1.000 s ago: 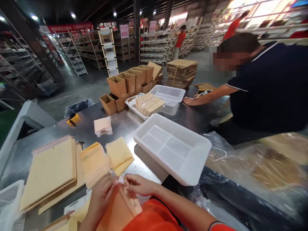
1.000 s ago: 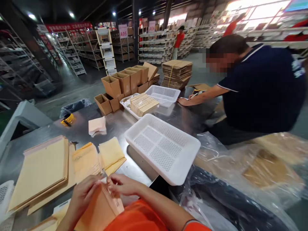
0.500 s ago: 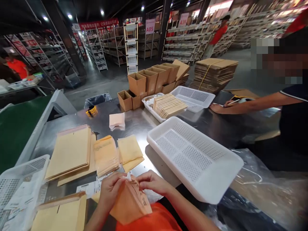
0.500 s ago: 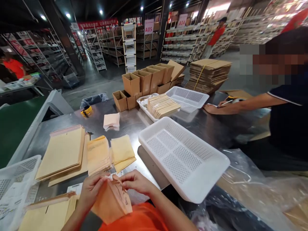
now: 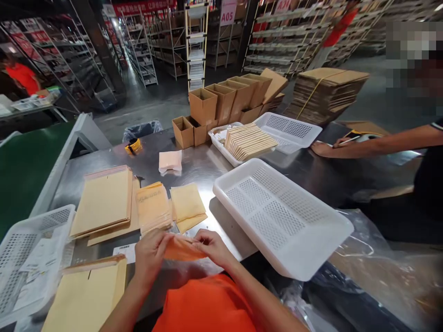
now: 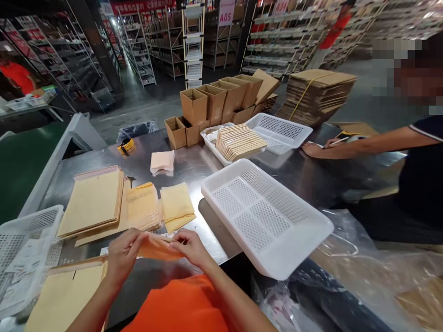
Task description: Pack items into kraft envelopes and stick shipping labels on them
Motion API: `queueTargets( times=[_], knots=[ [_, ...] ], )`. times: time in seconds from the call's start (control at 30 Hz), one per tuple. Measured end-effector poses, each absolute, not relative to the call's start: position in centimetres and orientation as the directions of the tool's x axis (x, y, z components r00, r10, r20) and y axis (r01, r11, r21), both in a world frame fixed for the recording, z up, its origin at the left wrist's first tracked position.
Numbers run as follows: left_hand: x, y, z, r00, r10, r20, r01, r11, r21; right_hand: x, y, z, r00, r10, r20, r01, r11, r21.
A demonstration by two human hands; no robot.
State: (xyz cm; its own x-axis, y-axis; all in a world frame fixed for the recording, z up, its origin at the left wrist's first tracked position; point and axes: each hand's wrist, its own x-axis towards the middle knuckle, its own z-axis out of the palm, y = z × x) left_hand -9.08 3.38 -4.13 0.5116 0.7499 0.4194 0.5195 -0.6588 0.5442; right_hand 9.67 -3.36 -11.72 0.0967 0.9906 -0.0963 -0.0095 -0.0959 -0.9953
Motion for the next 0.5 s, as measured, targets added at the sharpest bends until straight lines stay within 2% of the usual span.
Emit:
queueTargets(
  times=[0.1, 0.17, 0.27, 0.33, 0.4, 0.5],
  knots=[
    [-9.6, 3.3, -4.5, 0.369, 0.838, 0.402, 0.534, -0.545, 0.646, 11.0, -3.3, -11.0, -0.066, 0.994, -0.085, 0.03, -0.084, -0.996],
    [-9.3, 2.7, -4.9, 0.386, 0.831, 0.401, 0.506, -0.554, 0.661, 10.9, -3.3, -11.4, -0.118, 0.985, -0.127, 0.003, -0.128, -0.992],
    [-8.9, 2.2, -5.3, 0.528, 0.747, 0.404, 0.463, -0.652, 0.601, 9.9, -3.4, -12.6, -0.011, 0.989, -0.146, 0.135, -0.143, -0.98],
    [-9.4, 2.3, -5.5, 0.554, 0.718, 0.422, 0.479, -0.689, 0.545, 9.4, -3.5, -13.1, 0.109, 0.988, -0.112, 0.228, -0.134, -0.964],
    [-10.3, 2.8, -5.8, 0.46, 0.756, 0.465, 0.573, -0.653, 0.495, 9.3, -3.6, -12.9, 0.156, 0.98, -0.122, 0.192, -0.152, -0.97],
    [-11.7, 3.4, -6.4, 0.288, 0.8, 0.527, 0.718, -0.545, 0.434, 9.7, -3.9, -11.4, 0.138, 0.984, -0.111, 0.173, -0.135, -0.976]
  ],
)
